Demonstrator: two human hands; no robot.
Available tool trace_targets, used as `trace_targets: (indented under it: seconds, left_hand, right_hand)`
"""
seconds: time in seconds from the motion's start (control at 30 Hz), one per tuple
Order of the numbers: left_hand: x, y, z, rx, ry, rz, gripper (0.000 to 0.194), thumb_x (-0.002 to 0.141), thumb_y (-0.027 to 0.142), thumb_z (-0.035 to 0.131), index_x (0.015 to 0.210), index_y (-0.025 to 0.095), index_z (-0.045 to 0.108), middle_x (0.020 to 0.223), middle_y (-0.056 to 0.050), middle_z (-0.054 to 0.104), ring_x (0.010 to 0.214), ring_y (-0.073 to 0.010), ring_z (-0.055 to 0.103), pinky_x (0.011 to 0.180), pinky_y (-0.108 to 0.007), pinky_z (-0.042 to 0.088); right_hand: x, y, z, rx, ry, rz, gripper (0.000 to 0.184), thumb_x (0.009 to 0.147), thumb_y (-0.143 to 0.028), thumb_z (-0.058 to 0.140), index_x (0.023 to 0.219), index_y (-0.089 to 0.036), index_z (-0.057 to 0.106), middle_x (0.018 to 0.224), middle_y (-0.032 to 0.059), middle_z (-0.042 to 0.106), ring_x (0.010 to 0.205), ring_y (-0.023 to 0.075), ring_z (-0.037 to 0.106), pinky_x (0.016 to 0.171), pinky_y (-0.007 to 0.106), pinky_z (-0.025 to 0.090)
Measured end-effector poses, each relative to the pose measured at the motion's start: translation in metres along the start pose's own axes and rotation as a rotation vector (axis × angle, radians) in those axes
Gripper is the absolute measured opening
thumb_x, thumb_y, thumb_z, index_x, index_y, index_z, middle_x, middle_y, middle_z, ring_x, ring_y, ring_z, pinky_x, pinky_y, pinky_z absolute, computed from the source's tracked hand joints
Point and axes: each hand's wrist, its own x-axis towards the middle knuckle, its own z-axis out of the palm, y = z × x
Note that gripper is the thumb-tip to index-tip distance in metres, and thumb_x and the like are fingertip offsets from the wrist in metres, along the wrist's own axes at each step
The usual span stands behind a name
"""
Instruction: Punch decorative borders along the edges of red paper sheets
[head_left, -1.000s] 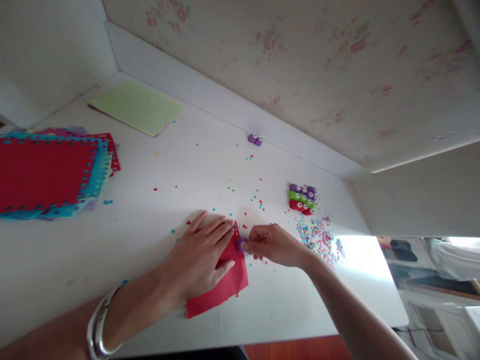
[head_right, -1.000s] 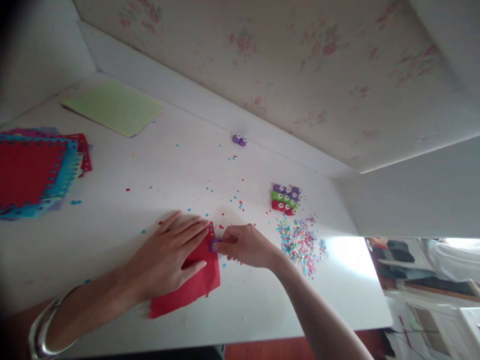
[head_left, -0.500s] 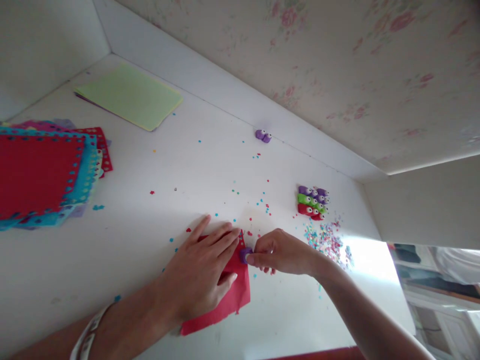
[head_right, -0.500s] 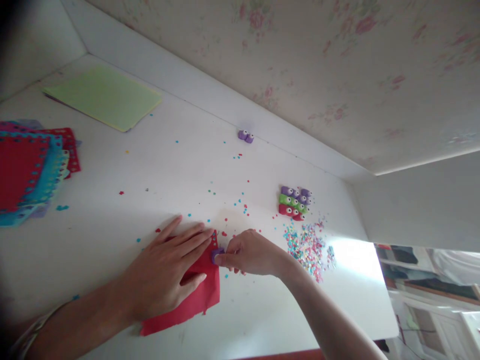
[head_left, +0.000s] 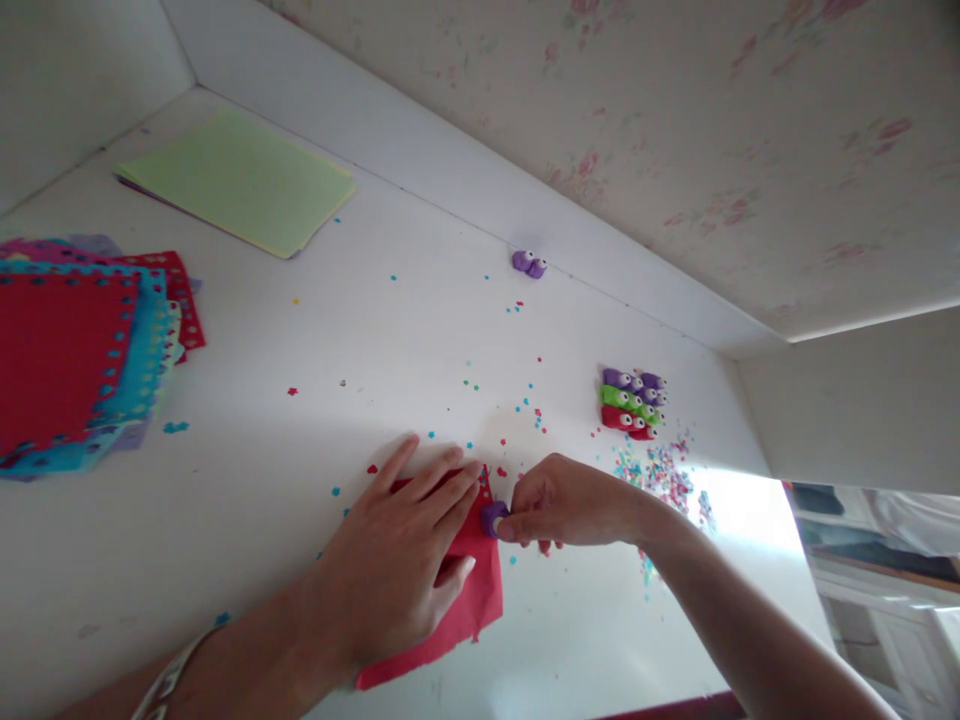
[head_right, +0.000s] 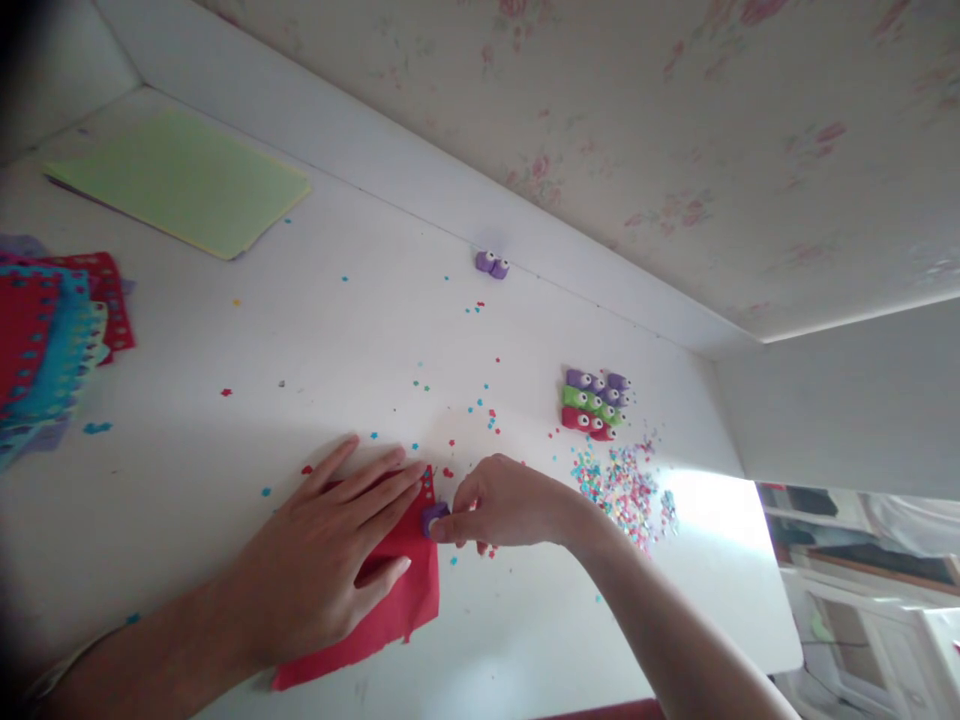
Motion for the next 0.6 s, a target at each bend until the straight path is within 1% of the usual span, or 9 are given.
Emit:
trace_targets:
  seconds: [0.23, 0.37, 0.5, 0.6]
  left_hand:
    - [0.0, 0.001, 0.0, -0.014, 0.023, 0.002, 0.051, 0.091, 0.035, 0.055, 0.139, 0.018, 0.048, 0.143, -0.007, 0.053, 0.139, -0.0267, 0.036, 0.121, -0.051, 0.003]
    - [-0.001, 0.002, 0.003, -0.021, 0.057, -0.019, 0.053, 0.09, 0.038, 0.058, 0.138, 0.018, 0.049, 0.142, -0.007, 0.055, 0.138, -0.0261, 0.037, 0.121, -0.051, 0.003]
    - [-0.002, 0.002, 0.006, -0.004, 0.065, -0.01, 0.053, 0.09, 0.038, 0.058, 0.138, 0.016, 0.049, 0.143, -0.007, 0.054, 0.139, -0.0259, 0.036, 0.121, -0.051, 0.003]
    - [-0.002, 0.002, 0.006, 0.01, 0.073, -0.005, 0.052, 0.091, 0.038, 0.057, 0.137, 0.016, 0.05, 0.143, -0.008, 0.054, 0.14, -0.0256, 0.036, 0.121, -0.051, 0.002]
  right_hand:
    - [0.001, -0.002, -0.001, -0.028, -0.002, 0.026, 0.037, 0.08, -0.053, 0.067, 0.064, -0.02, 0.072, 0.056, 0.003, 0.066, 0.052, 0.0138, 0.062, 0.045, 0.021, 0.044]
    - [0.001, -0.005, -0.002, -0.023, -0.038, 0.077, 0.04, 0.078, -0.056, 0.067, 0.066, -0.017, 0.072, 0.061, 0.0037, 0.068, 0.054, 0.0134, 0.063, 0.047, 0.02, 0.045]
    - [0.002, -0.011, -0.003, -0.036, -0.067, 0.127, 0.038, 0.076, -0.053, 0.069, 0.067, -0.017, 0.072, 0.061, 0.0029, 0.067, 0.055, 0.0132, 0.063, 0.051, 0.021, 0.046]
    - [0.002, -0.015, -0.001, -0.072, -0.042, 0.152, 0.035, 0.076, -0.05, 0.068, 0.066, -0.017, 0.072, 0.061, 0.0035, 0.067, 0.054, 0.0128, 0.061, 0.05, 0.022, 0.046]
